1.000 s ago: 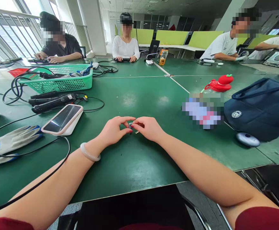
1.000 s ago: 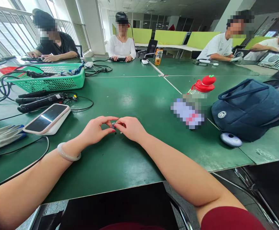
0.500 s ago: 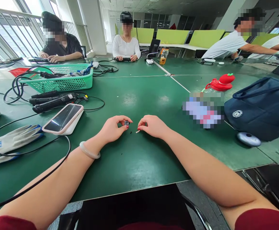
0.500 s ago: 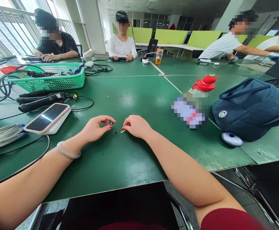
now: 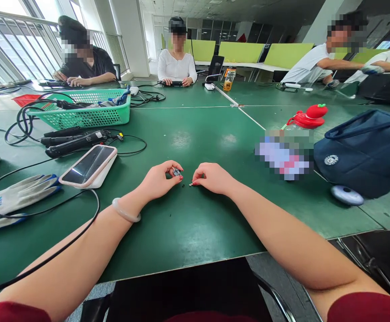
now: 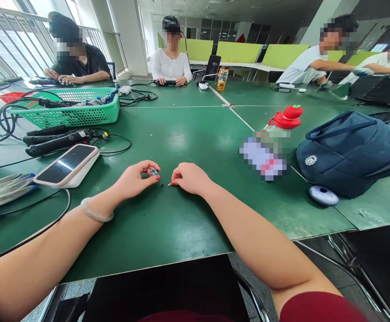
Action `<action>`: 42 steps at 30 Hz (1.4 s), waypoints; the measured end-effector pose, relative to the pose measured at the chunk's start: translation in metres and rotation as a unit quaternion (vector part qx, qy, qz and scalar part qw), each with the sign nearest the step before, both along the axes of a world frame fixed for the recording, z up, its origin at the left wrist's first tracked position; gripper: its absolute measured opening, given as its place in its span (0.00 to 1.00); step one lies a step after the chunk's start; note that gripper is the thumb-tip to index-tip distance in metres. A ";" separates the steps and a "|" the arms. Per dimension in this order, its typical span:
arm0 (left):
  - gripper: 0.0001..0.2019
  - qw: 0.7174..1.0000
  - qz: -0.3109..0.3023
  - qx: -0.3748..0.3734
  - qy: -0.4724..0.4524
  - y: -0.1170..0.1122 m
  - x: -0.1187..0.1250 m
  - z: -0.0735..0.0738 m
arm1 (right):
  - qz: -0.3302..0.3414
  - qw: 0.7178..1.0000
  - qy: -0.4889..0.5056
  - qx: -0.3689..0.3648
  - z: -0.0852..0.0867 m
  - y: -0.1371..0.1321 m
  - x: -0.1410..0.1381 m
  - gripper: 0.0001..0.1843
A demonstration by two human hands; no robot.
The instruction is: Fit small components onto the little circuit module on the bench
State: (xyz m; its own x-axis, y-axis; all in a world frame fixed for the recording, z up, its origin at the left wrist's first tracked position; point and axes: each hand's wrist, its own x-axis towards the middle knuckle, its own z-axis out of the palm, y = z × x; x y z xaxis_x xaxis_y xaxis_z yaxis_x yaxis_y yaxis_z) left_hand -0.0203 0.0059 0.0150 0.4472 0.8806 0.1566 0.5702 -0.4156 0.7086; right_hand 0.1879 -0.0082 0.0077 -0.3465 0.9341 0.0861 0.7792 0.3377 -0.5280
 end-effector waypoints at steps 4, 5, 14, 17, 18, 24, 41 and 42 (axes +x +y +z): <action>0.14 1.000 -0.008 -0.013 -0.001 0.000 0.000 -0.001 | -0.015 1.000 0.022 -0.002 0.001 0.001 0.001 0.03; 0.14 1.000 -0.008 -0.016 0.001 0.000 0.000 -0.001 | -0.019 0.999 0.029 -0.003 0.001 0.001 0.002 0.03; 0.13 1.000 -0.023 -0.019 0.002 0.002 -0.001 -0.005 | -0.065 0.990 0.121 0.005 0.001 -0.002 -0.004 0.06; 0.12 0.999 -0.029 -0.029 -0.007 0.002 -0.001 -0.005 | -0.071 0.983 0.167 0.005 0.001 -0.004 -0.011 0.06; 0.12 0.999 -0.031 -0.032 -0.010 0.001 0.000 -0.004 | -0.070 0.981 0.183 0.006 0.001 -0.005 -0.014 0.06; 0.12 0.996 -0.050 -0.052 -0.056 0.001 0.001 -0.004 | -0.051 0.973 0.222 0.037 0.000 -0.011 -0.023 0.06; 0.13 0.991 -0.068 -0.075 -0.085 0.001 0.001 -0.004 | -0.034 0.965 0.261 -0.007 0.000 -0.008 -0.020 0.08; 0.13 0.992 -0.065 -0.073 -0.082 0.001 0.001 -0.005 | -0.041 0.969 0.244 -0.013 0.000 -0.006 -0.017 0.08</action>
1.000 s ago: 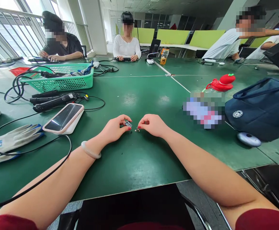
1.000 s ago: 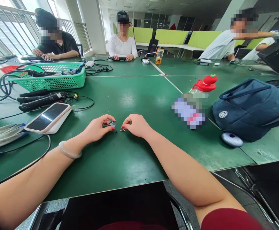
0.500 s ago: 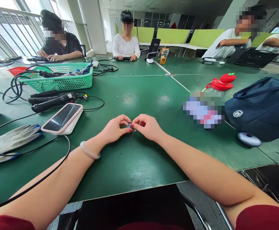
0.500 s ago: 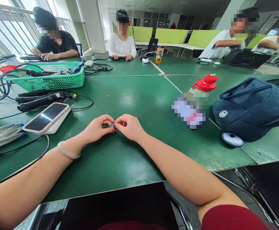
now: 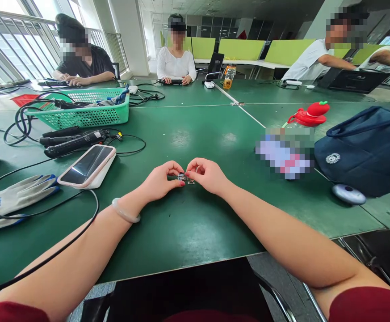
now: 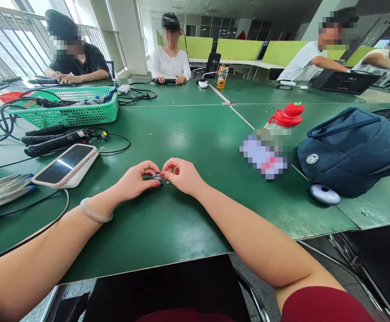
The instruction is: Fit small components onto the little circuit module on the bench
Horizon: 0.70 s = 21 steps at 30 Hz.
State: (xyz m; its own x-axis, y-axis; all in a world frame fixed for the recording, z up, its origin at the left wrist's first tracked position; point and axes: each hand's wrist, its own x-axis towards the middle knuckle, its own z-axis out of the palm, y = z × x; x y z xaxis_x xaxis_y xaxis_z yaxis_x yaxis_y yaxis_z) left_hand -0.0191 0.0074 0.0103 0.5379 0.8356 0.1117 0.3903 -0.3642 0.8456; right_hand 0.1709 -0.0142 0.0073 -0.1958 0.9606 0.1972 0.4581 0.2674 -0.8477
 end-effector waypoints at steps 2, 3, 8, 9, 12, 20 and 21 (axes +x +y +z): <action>0.13 1.000 0.008 0.001 0.008 0.000 0.000 -0.001 | -0.021 0.997 -0.072 -0.002 -0.001 0.004 0.006 0.07; 0.13 1.000 0.014 0.002 0.013 0.001 0.000 -0.001 | -0.019 0.993 -0.120 0.007 -0.001 0.005 0.010 0.05; 0.13 0.999 0.033 0.010 0.029 0.003 -0.001 -0.004 | -0.004 0.975 -0.221 -0.003 -0.006 0.009 0.016 0.03; 0.13 0.999 0.035 0.011 0.030 0.003 -0.001 -0.005 | 0.000 0.975 -0.223 -0.002 -0.007 0.009 0.016 0.03; 0.14 0.999 0.037 0.008 0.031 0.003 -0.001 -0.005 | 0.005 0.972 -0.235 0.001 -0.007 0.008 0.013 0.04; 0.14 0.998 0.045 -0.003 0.040 0.003 -0.002 -0.005 | -0.002 0.958 -0.288 0.010 -0.003 0.005 0.009 0.07; 0.14 0.998 0.046 -0.005 0.040 0.004 -0.002 -0.005 | 0.000 0.957 -0.289 0.010 -0.003 0.005 0.009 0.06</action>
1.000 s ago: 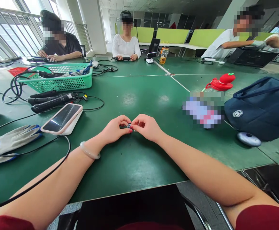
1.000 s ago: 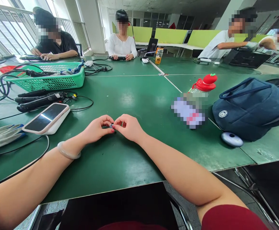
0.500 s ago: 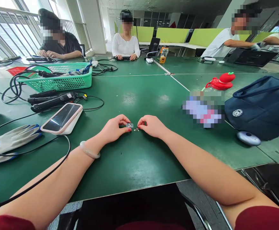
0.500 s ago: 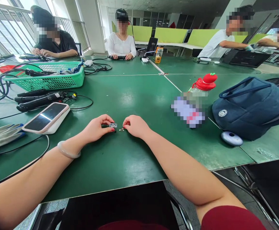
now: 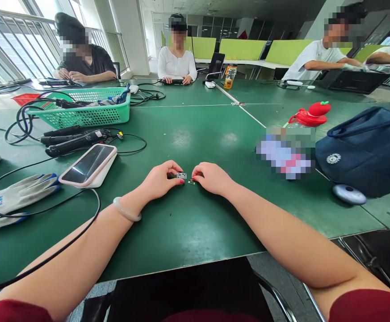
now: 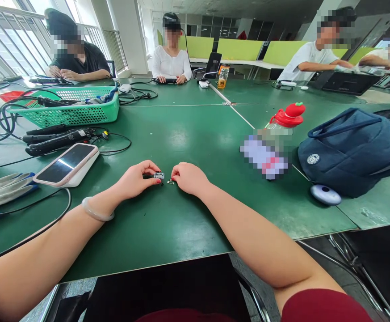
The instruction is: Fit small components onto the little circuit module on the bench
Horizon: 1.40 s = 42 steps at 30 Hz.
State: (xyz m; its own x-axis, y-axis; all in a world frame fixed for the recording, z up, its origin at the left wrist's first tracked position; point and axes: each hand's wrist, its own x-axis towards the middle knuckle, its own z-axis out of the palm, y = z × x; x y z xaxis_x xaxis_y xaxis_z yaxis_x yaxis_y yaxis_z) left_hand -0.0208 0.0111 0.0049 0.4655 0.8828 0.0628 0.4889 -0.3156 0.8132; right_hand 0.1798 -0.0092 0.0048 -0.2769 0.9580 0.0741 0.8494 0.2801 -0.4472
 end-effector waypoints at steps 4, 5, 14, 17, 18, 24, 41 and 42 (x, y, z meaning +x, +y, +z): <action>0.14 1.000 0.001 -0.006 0.002 0.000 0.000 -0.001 | 0.003 1.000 -0.013 0.006 -0.001 -0.001 -0.002 0.06; 0.13 1.000 0.000 -0.007 0.002 0.001 0.000 -0.001 | 0.003 1.000 -0.019 0.011 -0.002 0.000 -0.003 0.06; 0.16 1.000 0.026 0.010 0.009 0.003 -0.001 -0.005 | 0.043 0.997 -0.048 0.042 -0.010 0.003 0.000 0.07; 0.15 1.000 0.022 0.011 0.001 0.002 -0.001 -0.005 | 0.067 0.997 -0.021 0.031 -0.007 0.003 0.005 0.09; 0.15 1.000 0.020 0.010 -0.002 0.002 -0.001 -0.004 | 0.074 0.997 -0.015 0.027 -0.006 0.003 0.006 0.09; 0.15 1.000 0.018 0.007 -0.003 0.002 -0.001 -0.004 | 0.075 0.997 -0.025 0.012 -0.003 0.002 0.005 0.03; 0.15 1.000 0.007 0.001 -0.008 0.000 0.001 -0.001 | 0.047 0.992 0.073 0.086 -0.003 0.001 -0.002 0.08; 0.15 1.000 0.005 0.001 -0.010 -0.001 0.001 -0.001 | 0.056 0.989 0.093 0.099 -0.001 -0.001 -0.004 0.08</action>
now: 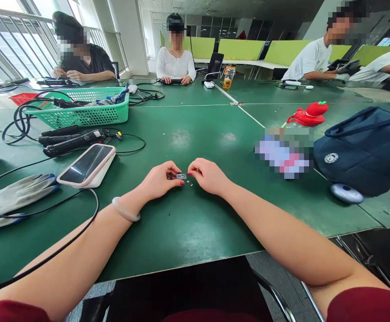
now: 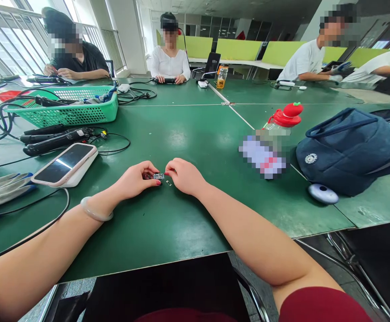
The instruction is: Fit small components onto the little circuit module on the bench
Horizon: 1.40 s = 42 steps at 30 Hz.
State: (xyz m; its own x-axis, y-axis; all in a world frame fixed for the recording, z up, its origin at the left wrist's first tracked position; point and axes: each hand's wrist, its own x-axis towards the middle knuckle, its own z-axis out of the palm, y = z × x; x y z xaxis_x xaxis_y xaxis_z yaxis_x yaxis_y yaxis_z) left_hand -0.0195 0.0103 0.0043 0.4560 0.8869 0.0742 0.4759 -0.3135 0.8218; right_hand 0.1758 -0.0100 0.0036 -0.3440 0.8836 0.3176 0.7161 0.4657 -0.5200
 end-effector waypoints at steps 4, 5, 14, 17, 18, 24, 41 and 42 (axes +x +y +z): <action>0.14 1.000 -0.020 -0.007 -0.020 -0.002 0.001 0.003 | 0.039 0.998 0.032 0.032 0.003 -0.006 -0.006 0.07; 0.14 0.999 -0.025 -0.011 -0.026 -0.002 0.002 0.003 | 0.043 0.998 0.030 0.035 0.003 -0.007 -0.007 0.07; 0.14 0.998 -0.029 -0.031 -0.053 -0.003 0.003 0.007 | 0.036 0.997 0.071 0.005 0.005 -0.009 -0.007 0.04; 0.14 0.998 -0.036 -0.026 -0.050 -0.004 0.003 0.007 | 0.027 0.994 0.103 -0.025 0.005 -0.009 -0.007 0.02; 0.14 0.998 -0.041 -0.026 -0.050 -0.004 0.003 0.007 | 0.024 0.993 0.111 -0.035 0.005 -0.009 -0.007 0.02; 0.15 0.999 0.031 -0.001 -0.036 0.003 -0.001 0.000 | -0.010 0.993 0.096 -0.064 0.003 -0.006 -0.005 0.05; 0.17 0.996 0.079 0.033 0.000 0.005 -0.003 -0.002 | -0.025 0.993 -0.079 0.086 -0.001 -0.008 -0.009 0.10; 0.17 0.996 0.078 0.033 0.002 0.005 -0.002 -0.002 | -0.031 0.991 -0.081 0.100 -0.001 -0.009 -0.009 0.10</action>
State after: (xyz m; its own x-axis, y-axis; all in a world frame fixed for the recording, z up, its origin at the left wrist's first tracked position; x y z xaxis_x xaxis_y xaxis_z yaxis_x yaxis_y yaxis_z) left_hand -0.0218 0.0151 0.0027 0.3138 0.9401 0.1334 0.5261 -0.2891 0.7998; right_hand 0.1663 -0.0189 0.0023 -0.3516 0.8297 0.4335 0.8131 0.5002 -0.2978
